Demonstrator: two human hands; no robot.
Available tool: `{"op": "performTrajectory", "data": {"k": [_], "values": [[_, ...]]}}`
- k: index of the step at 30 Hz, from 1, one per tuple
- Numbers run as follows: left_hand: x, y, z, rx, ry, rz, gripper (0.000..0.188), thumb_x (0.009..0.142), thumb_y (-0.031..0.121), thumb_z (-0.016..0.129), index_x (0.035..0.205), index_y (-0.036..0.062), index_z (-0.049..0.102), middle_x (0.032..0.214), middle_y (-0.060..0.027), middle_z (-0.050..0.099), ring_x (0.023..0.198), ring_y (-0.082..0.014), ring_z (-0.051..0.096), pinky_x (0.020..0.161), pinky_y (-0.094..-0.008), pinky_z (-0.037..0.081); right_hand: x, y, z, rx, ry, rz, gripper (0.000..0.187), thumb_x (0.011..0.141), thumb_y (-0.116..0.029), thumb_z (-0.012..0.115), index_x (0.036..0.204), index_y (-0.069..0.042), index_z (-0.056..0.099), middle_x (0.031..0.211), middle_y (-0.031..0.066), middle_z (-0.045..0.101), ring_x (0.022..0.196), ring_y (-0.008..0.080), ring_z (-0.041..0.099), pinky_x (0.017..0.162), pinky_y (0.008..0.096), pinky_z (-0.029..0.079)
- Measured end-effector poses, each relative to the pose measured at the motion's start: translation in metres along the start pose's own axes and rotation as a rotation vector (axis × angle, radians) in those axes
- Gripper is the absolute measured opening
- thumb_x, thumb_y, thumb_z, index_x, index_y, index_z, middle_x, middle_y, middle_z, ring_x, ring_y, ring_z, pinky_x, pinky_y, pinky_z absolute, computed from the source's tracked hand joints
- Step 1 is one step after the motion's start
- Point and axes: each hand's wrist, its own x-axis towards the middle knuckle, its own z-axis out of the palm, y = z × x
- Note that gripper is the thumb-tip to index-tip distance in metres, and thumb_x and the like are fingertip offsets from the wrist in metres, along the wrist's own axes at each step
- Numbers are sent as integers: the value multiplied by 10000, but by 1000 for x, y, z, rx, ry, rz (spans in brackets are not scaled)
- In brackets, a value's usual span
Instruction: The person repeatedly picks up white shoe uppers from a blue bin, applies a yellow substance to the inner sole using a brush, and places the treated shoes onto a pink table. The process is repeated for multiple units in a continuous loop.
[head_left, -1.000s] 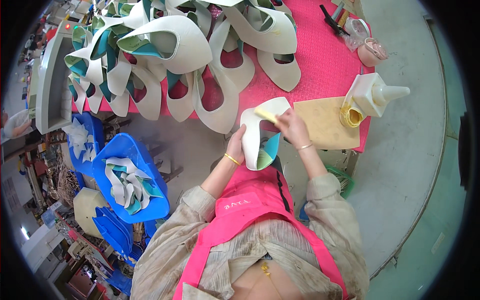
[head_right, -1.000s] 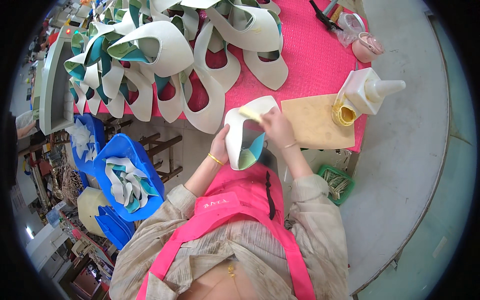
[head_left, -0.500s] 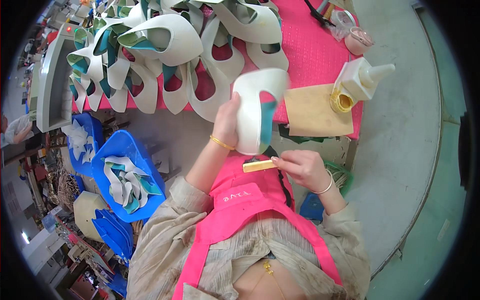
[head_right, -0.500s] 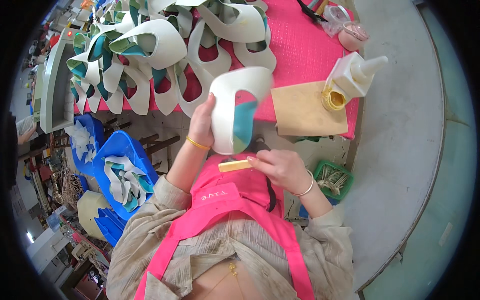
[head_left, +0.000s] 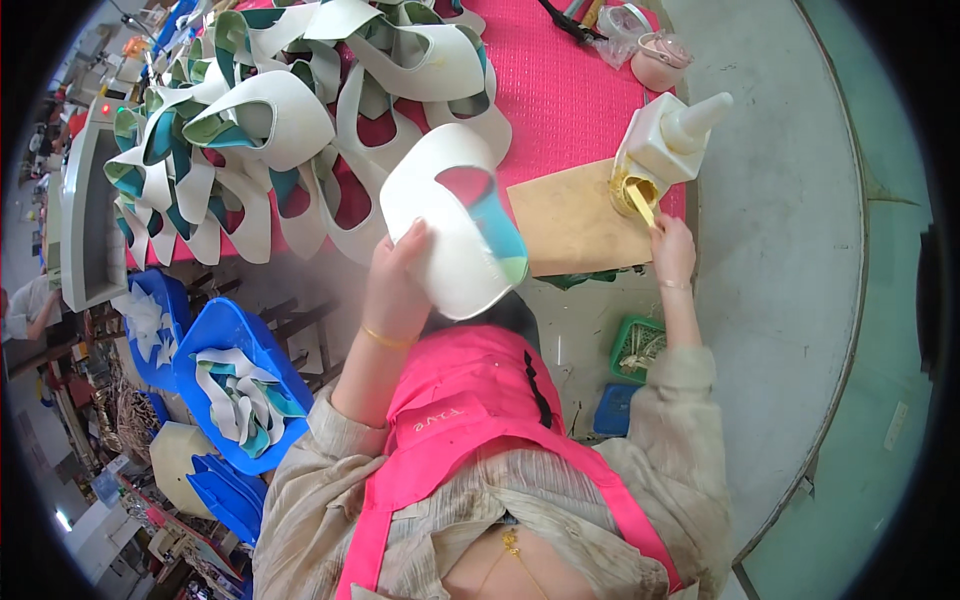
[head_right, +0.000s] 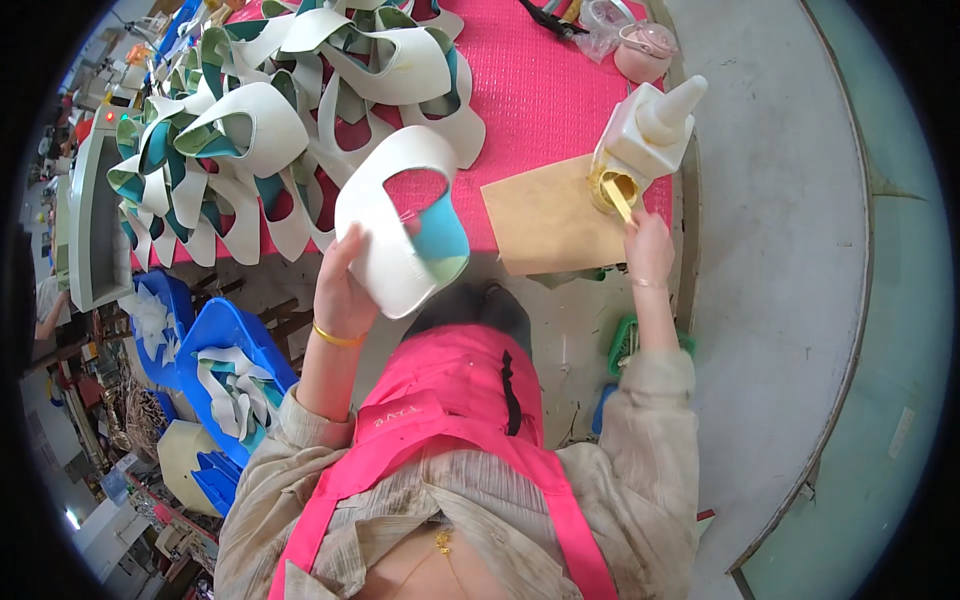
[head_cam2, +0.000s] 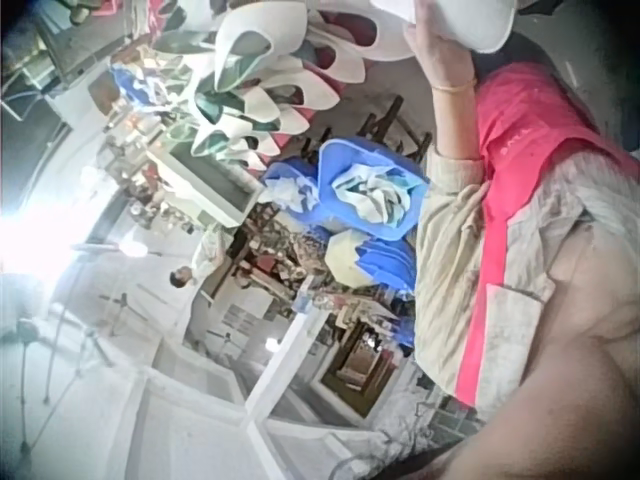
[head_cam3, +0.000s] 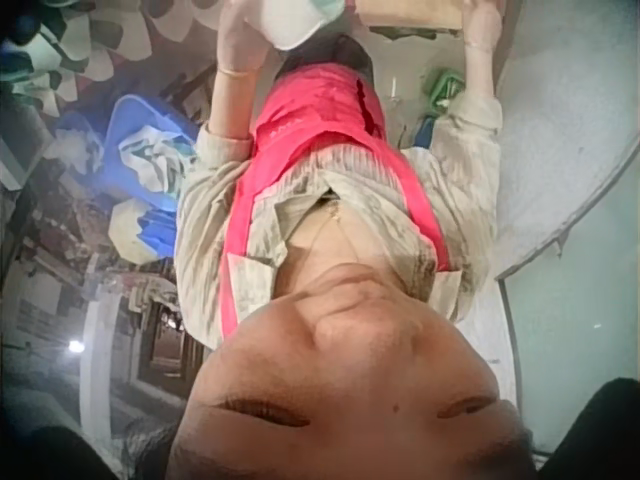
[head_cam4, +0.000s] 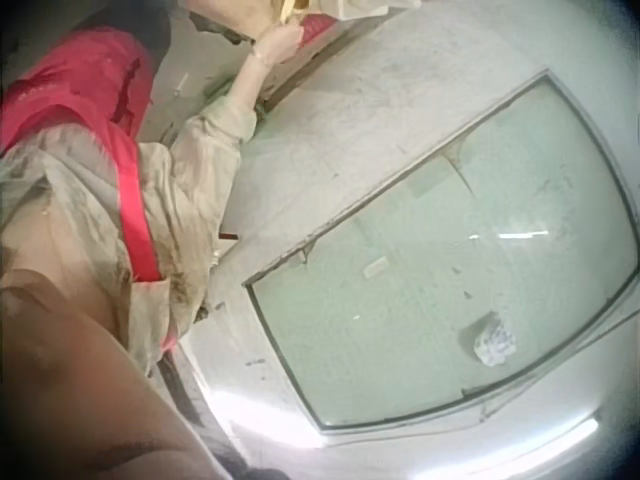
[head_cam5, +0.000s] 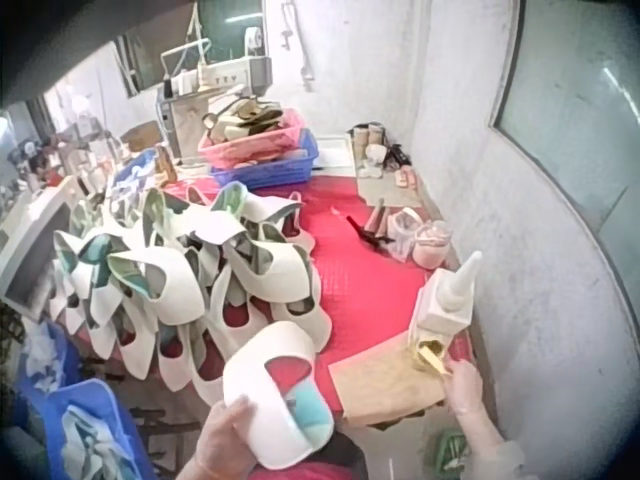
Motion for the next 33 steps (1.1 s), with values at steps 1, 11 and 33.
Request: {"op": "performTrajectory", "data": {"k": [1,11,33], "values": [[-1,-3,4,83,-70,67,442,808,182,558,1172,-14,402,1082,-129,539,1022,-236,522,848,-356,428,-10,3,-7,1,-17,3,173,713,-117,594,874,-55,593,814,159,566,812,329,552,696,420,449],[4,-15,42,246,-134,71,521,760,39,586,1222,-19,353,1159,-68,467,1071,-158,450,918,-300,353,-58,-58,-102,926,-375,-37,214,690,-23,635,898,23,622,705,50,599,661,114,557,564,237,425],[62,2,-1,-231,151,-198,345,925,235,347,1196,25,390,1156,-120,484,1062,-255,485,920,-413,386,-55,-125,-28,515,-1,-776,154,672,-24,652,814,-82,642,738,60,603,641,196,588,549,283,452]]}}
